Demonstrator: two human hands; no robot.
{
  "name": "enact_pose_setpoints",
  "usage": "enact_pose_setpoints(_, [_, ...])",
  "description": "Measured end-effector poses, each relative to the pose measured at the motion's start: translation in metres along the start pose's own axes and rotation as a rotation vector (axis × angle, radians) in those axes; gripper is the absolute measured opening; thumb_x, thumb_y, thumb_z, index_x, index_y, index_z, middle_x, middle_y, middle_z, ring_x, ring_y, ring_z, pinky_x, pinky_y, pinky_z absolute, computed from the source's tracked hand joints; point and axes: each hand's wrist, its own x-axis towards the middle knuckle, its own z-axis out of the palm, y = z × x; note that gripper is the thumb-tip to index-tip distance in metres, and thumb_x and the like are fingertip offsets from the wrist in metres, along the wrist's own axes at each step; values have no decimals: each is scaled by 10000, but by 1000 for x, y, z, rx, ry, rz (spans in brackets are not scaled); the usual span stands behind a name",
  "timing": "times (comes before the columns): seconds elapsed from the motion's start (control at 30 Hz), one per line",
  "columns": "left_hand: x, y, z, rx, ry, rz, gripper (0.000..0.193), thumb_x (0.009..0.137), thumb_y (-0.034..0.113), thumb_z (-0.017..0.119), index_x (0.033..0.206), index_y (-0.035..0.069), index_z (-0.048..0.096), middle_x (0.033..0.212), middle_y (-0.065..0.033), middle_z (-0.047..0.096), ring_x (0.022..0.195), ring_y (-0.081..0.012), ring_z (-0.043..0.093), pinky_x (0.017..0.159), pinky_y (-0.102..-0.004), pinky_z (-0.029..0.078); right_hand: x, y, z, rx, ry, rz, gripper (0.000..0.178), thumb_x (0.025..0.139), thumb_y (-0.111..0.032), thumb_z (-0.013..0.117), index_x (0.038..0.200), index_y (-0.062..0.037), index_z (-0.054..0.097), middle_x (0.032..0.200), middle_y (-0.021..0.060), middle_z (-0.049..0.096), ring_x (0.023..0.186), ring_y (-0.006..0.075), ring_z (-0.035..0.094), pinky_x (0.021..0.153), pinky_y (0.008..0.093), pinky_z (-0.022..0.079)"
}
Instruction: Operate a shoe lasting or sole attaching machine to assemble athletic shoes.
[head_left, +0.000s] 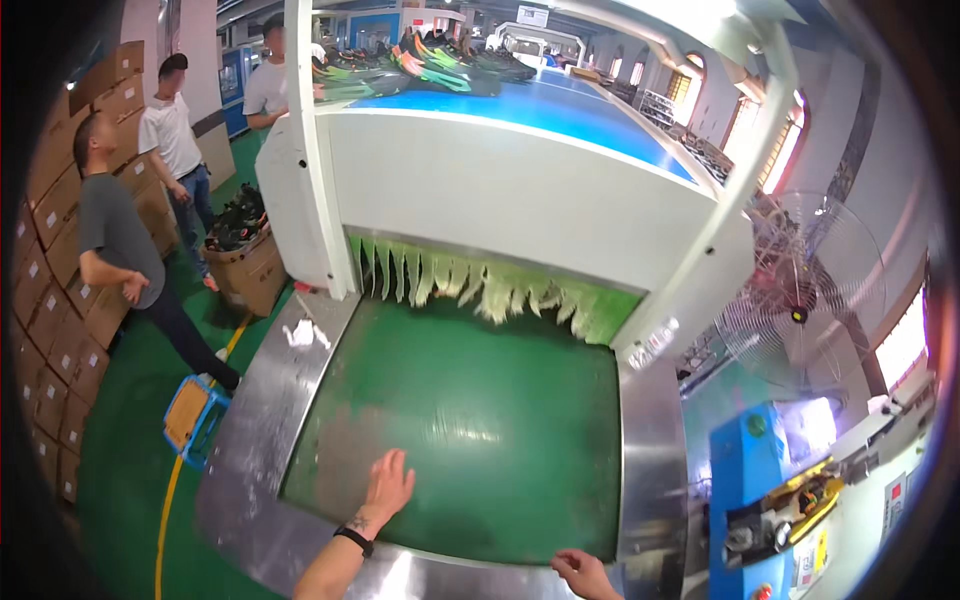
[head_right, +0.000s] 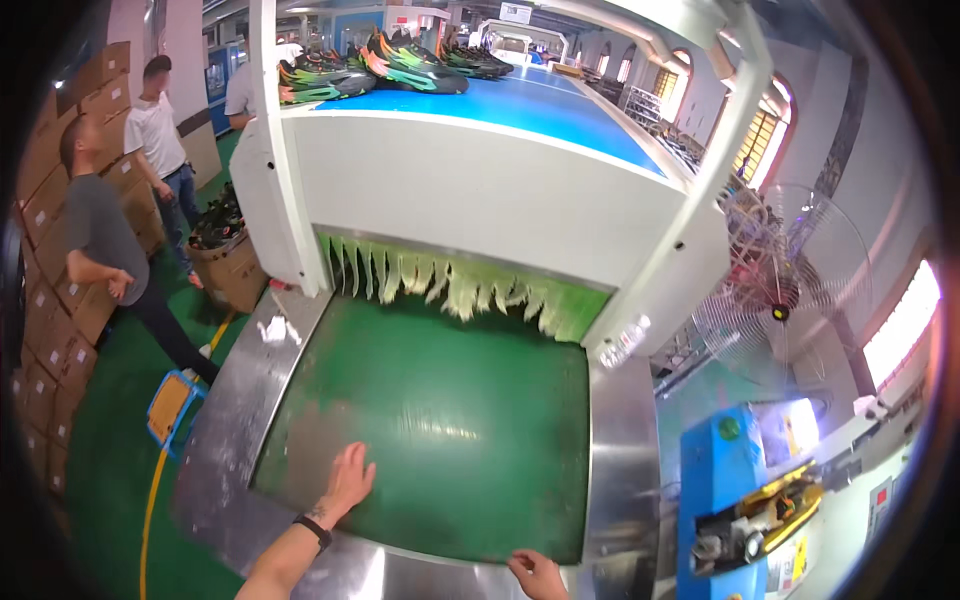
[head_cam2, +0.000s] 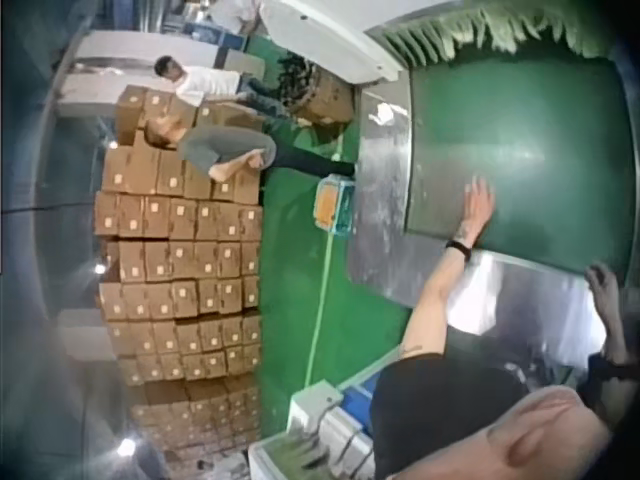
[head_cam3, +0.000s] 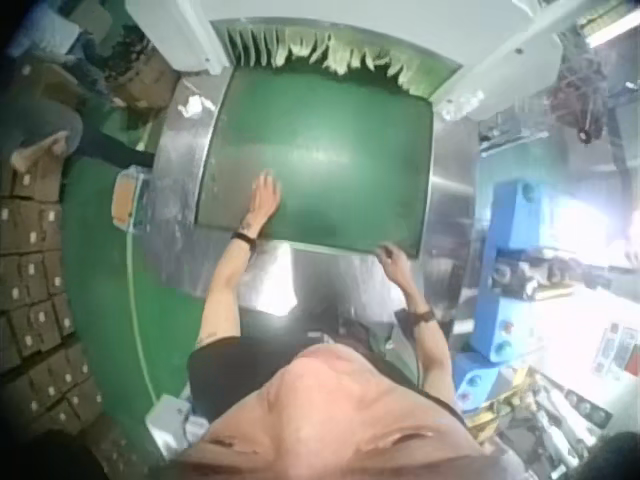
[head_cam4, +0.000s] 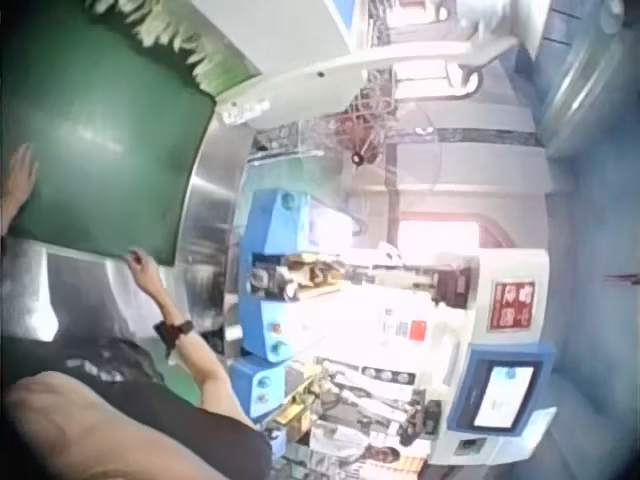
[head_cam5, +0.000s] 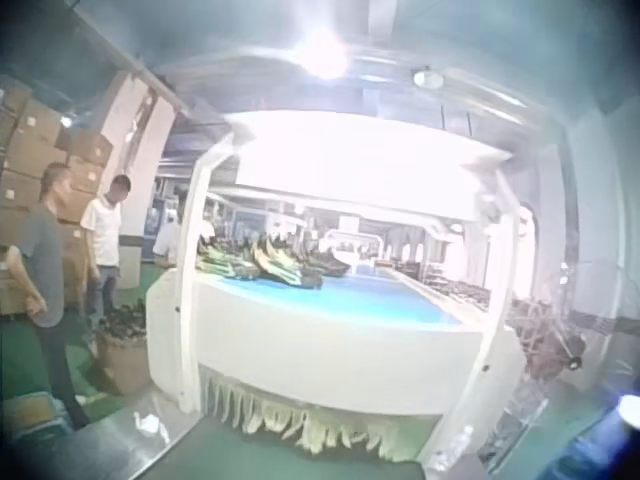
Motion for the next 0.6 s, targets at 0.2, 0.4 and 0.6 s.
enact_pose_setpoints(0.2, [99, -108, 35, 258, -49, -123, 597, 872, 296, 584, 1329, -57, 428, 1429, -274, 358, 1339, -416, 327, 1114, -507, 257, 327, -188, 78, -570, -148, -519, 484, 844, -388, 658, 1115, 5, 579, 1061, 234, 635, 994, 387, 615, 867, 442, 496])
enact_pose_setpoints(0.4, [94, -135, 63, 214, 6, -196, 564, 832, 296, 610, 1289, -16, 500, 1392, -221, 445, 1303, -381, 405, 1085, -524, 280, 628, -364, 139, -1416, 306, -934, 585, 881, -503, 514, 1180, -10, 616, 1194, 234, 608, 1101, 363, 589, 871, 449, 497])
enact_pose_setpoints(0.6, [103, -138, 57, 115, -9, -150, 560, 818, 264, 617, 1281, -27, 498, 1403, -234, 427, 1291, -412, 407, 1083, -533, 278, 743, -348, 157, -1024, 138, -1023, 433, 832, -355, 618, 1221, -165, 616, 1274, 138, 593, 1177, 318, 554, 982, 407, 442])
